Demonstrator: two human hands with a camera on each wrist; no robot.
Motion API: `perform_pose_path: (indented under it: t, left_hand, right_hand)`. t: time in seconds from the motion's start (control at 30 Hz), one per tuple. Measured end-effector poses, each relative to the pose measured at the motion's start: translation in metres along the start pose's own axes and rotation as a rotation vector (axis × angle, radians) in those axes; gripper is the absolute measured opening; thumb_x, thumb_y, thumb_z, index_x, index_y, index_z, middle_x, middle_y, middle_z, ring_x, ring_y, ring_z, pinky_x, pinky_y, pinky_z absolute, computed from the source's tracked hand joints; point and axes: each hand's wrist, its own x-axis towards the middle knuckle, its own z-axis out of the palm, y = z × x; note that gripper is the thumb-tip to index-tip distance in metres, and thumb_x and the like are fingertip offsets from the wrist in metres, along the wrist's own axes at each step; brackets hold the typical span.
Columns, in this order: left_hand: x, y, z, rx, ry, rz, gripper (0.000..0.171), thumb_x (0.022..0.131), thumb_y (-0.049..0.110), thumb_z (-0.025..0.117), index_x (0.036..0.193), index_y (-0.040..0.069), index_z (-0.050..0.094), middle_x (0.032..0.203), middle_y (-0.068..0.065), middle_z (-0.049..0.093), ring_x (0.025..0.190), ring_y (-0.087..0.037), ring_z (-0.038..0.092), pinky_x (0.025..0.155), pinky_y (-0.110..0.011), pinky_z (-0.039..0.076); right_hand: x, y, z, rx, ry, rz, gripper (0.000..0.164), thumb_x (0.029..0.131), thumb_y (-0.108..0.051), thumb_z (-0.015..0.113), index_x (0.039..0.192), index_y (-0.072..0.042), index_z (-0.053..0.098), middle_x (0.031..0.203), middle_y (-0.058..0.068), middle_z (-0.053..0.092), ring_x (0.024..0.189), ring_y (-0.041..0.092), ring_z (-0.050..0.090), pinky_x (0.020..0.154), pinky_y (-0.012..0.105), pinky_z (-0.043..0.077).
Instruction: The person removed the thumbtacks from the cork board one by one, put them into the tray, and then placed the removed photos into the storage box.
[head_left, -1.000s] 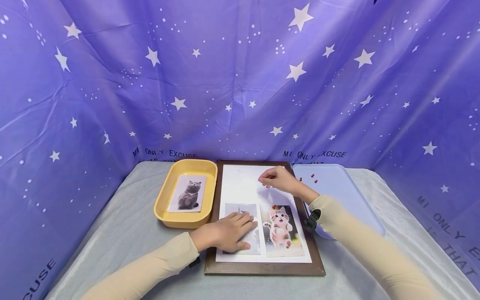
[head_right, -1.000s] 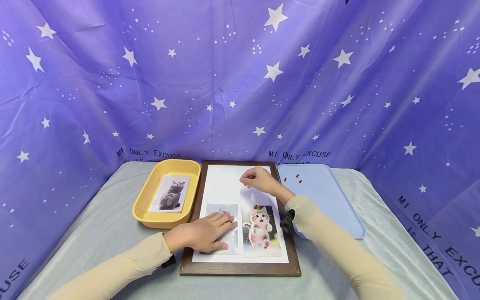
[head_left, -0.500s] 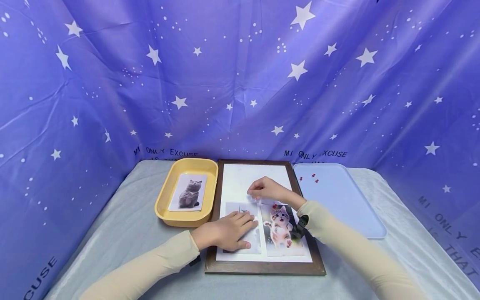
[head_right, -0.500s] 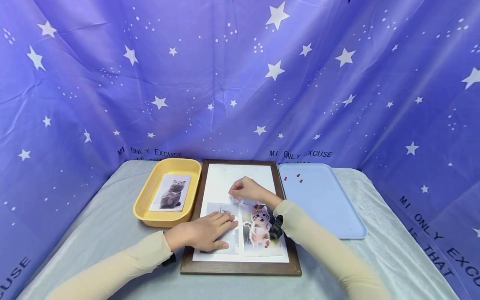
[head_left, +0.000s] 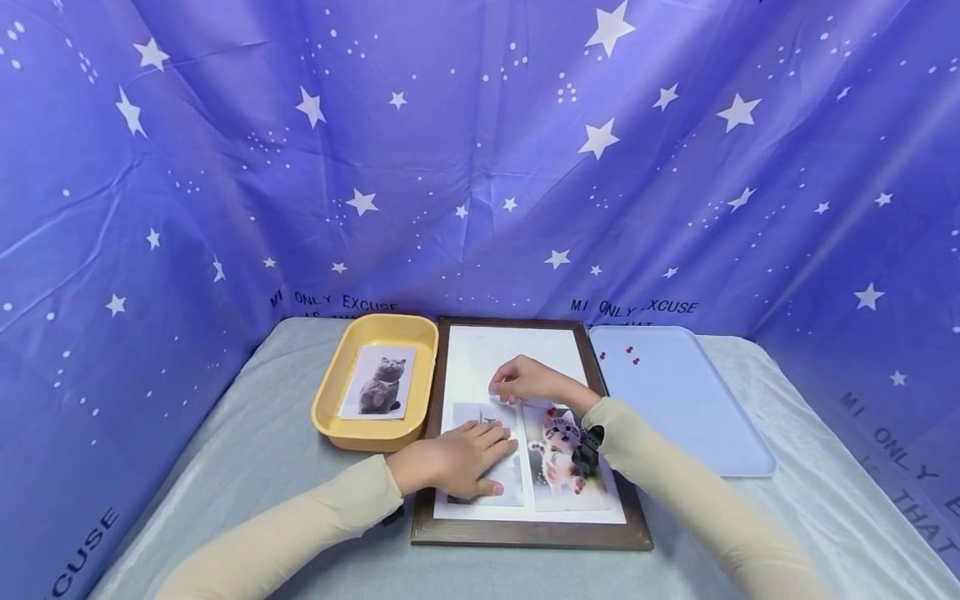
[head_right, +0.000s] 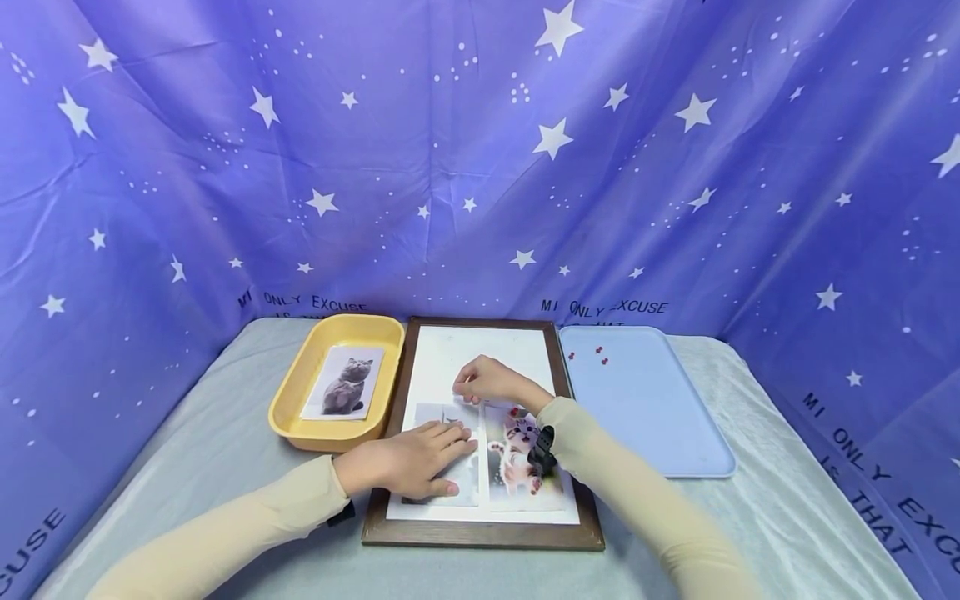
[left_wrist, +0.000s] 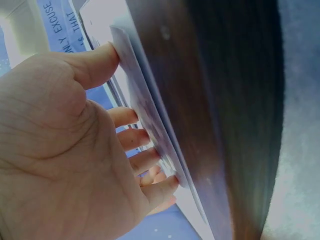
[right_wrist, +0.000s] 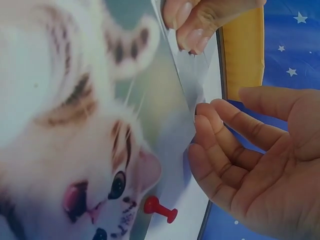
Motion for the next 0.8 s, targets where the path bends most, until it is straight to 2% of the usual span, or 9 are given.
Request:
perform_pose_path:
  t: [0.4, 0.63, 0.8]
  left_hand:
    - [0.0022, 0.0052, -0.0081, 0.063, -0.034, -0.022, 0.069, 0.103, 0.057, 0.048, 0.16, 0.021, 0.033, 0.166, -0.001, 0.033, 0.155, -0.019, 0.028, 0.127, -0.038, 0.028]
    - [0.0027, 0.0056, -0.0069, 0.081, -0.03, -0.028, 0.07, 0.103, 0.057, 0.048, 0.16, 0.021, 0.032, 0.165, -0.001, 0.033, 0.155, -0.019, 0.028, 0.127, -0.037, 0.028]
    - [0.0018, 0.0058, -0.0062, 0.083, -0.022, -0.03, 0.07, 0.103, 0.058, 0.047, 0.16, 0.021, 0.032, 0.166, -0.001, 0.032, 0.155, -0.019, 0.028, 0.127, -0.036, 0.028]
  right_hand:
    - [0.0005, -0.0034, 0.0041, -0.035, 0.006, 0.005, 0.021, 0.1, -0.011, 0.062, 0.103, 0.005, 0.074, 0.073, 0.014, 0.068, 0.062, 0.011, 0.054, 0.059, 0.02, 0.041]
    - [0.0015, -0.0046, 0.0065, -0.073, -0.012, 0.019, 0.024, 0.098, -0.012, 0.064, 0.081, 0.004, 0.072, 0.063, 0.002, 0.06, 0.056, 0.007, 0.043, 0.054, 0.019, 0.034]
    - [0.0024, -0.0062, 0.0075, -0.099, -0.015, 0.027, 0.016, 0.096, -0.01, 0.066, 0.087, 0.0, 0.075, 0.065, -0.002, 0.06, 0.057, 0.007, 0.044, 0.056, 0.019, 0.036]
